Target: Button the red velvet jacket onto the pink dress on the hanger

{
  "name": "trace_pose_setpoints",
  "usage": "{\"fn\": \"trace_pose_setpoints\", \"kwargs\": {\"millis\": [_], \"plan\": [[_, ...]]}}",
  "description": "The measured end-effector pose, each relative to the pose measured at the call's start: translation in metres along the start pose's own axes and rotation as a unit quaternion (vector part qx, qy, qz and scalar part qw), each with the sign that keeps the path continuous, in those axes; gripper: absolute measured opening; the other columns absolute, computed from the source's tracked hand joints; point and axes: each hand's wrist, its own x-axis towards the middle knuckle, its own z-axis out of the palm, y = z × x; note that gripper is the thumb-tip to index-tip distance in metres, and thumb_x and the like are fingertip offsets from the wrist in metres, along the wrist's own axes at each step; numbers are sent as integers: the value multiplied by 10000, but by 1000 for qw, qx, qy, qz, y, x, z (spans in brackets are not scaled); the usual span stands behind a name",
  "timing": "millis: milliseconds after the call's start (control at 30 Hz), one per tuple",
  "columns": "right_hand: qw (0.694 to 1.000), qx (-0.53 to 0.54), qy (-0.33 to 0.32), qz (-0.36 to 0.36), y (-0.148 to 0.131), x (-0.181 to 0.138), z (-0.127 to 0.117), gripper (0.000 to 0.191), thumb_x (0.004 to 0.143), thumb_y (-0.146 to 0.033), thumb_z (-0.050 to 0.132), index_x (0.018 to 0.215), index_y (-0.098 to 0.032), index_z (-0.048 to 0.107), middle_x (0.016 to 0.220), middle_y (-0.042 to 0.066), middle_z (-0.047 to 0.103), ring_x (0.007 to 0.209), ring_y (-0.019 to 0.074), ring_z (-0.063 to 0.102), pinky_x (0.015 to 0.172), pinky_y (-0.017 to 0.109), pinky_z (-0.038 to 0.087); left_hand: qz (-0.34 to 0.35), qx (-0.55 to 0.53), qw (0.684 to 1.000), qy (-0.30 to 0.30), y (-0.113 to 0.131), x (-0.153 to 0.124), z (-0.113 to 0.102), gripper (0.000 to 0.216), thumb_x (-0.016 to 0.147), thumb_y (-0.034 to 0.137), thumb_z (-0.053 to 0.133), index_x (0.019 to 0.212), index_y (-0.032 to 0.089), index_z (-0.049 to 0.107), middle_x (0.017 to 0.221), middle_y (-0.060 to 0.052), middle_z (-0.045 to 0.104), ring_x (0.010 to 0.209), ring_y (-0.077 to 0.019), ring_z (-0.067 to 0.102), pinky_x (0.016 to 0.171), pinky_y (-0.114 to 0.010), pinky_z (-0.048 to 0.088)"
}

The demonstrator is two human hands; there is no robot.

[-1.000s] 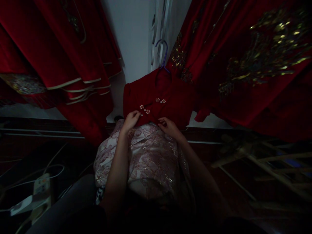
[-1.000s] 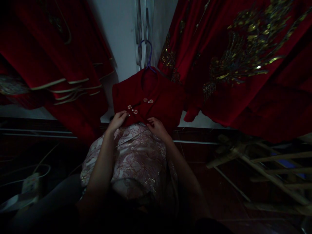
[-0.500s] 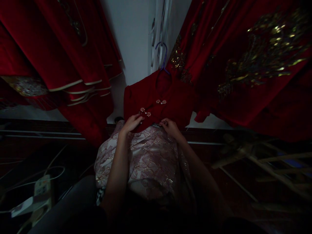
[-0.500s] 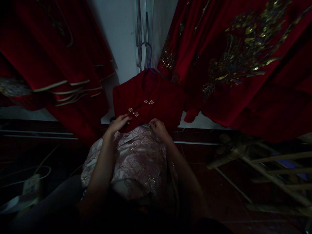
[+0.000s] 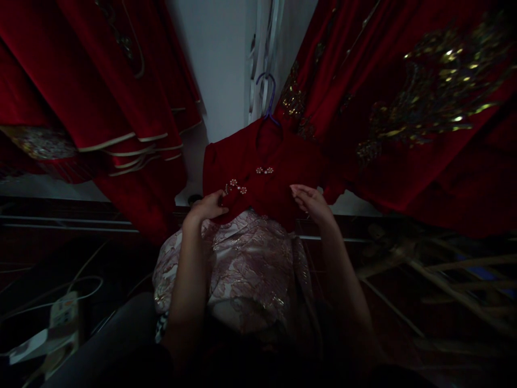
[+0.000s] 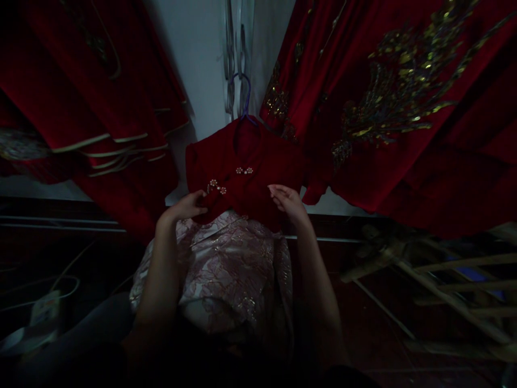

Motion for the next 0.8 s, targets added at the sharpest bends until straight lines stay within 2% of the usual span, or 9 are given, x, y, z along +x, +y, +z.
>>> {"fn": "trace_pose_setpoints", "kwargs": {"millis": [100, 167, 333, 467, 567, 633, 667, 733, 800], "plan": [[999, -13, -19, -25, -15, -9, -7, 402, 723, -459, 677, 1029, -198, 658, 750, -5, 587, 493, 41, 433, 357, 147, 243, -65, 36, 997, 7, -3, -2, -6, 258, 588, 275, 655, 824, 209, 575, 709, -14, 632, 606, -158, 574, 547, -238, 403], [996, -50, -61, -42, -22, -14, -4, 390, 761, -468, 640, 1041, -196, 649, 784, 16, 617, 520, 57, 480, 365, 156, 302, -89, 56, 994, 5, -3, -3, -8, 229, 583, 287, 659, 783, 209, 579, 711, -29, 649, 597, -168, 583, 545, -244, 405], [963, -188, -193, -31, -9, -21, 24, 348, 783, -435, 636, 1022, -183, 646, 763, 26, 659, 541, 88, 545, 409, 178, 379, -56, 70, 996, 6, -3, -5, -7, 161, 617, 250, 603, 770, 216, 639, 736, -34, 691, 614, -169, 610, 565, -234, 419], [940, -302, -128, -97, 24, -13, 49, 304, 715, -351, 722, 954, -178, 650, 791, 24, 656, 613, 100, 570, 522, 204, 420, -16, 102, 994, 34, 6, -7, -9, 86, 658, 249, 573, 695, 226, 647, 629, -13, 652, 566, -163, 584, 538, -235, 389], [931, -321, -130, -112, 38, -7, 57, 183, 724, -325, 709, 814, -179, 643, 721, 3, 636, 622, 104, 568, 549, 208, 414, 34, 139, 976, 162, 22, -10, -13, 111, 712, 309, 573, 702, 220, 640, 662, -25, 643, 602, -170, 578, 581, -253, 393], [942, -291, -135, -96, 38, -4, 55, 160, 740, -319, 691, 785, -181, 623, 688, -6, 634, 609, 103, 571, 545, 206, 419, 67, 146, 955, 248, 35, -10, -11, 126, 732, 322, 575, 729, 207, 627, 726, -36, 648, 658, -177, 583, 638, -264, 409], [950, -271, -127, -86, 37, -2, 53, 160, 745, -318, 683, 783, -180, 610, 677, -7, 635, 601, 104, 573, 540, 206, 425, 83, 144, 951, 262, 41, -9, -8, 123, 732, 318, 580, 740, 201, 618, 748, -39, 645, 677, -179, 582, 658, -267, 414], [965, -234, -97, -65, 32, 1, 45, 176, 745, -326, 673, 786, -180, 583, 664, -6, 633, 580, 108, 573, 515, 209, 433, 110, 132, 958, 231, 51, -4, 4, 116, 727, 303, 592, 769, 195, 600, 756, -36, 633, 678, -175, 573, 665, -269, 419], [979, -194, -50, -39, 26, 3, 37, 220, 737, -362, 670, 792, -183, 555, 643, -10, 613, 531, 110, 554, 448, 209, 415, 124, 116, 971, 168, 57, 3, 24, 136, 724, 299, 610, 810, 195, 590, 747, -30, 619, 659, -171, 561, 650, -270, 421]]}}
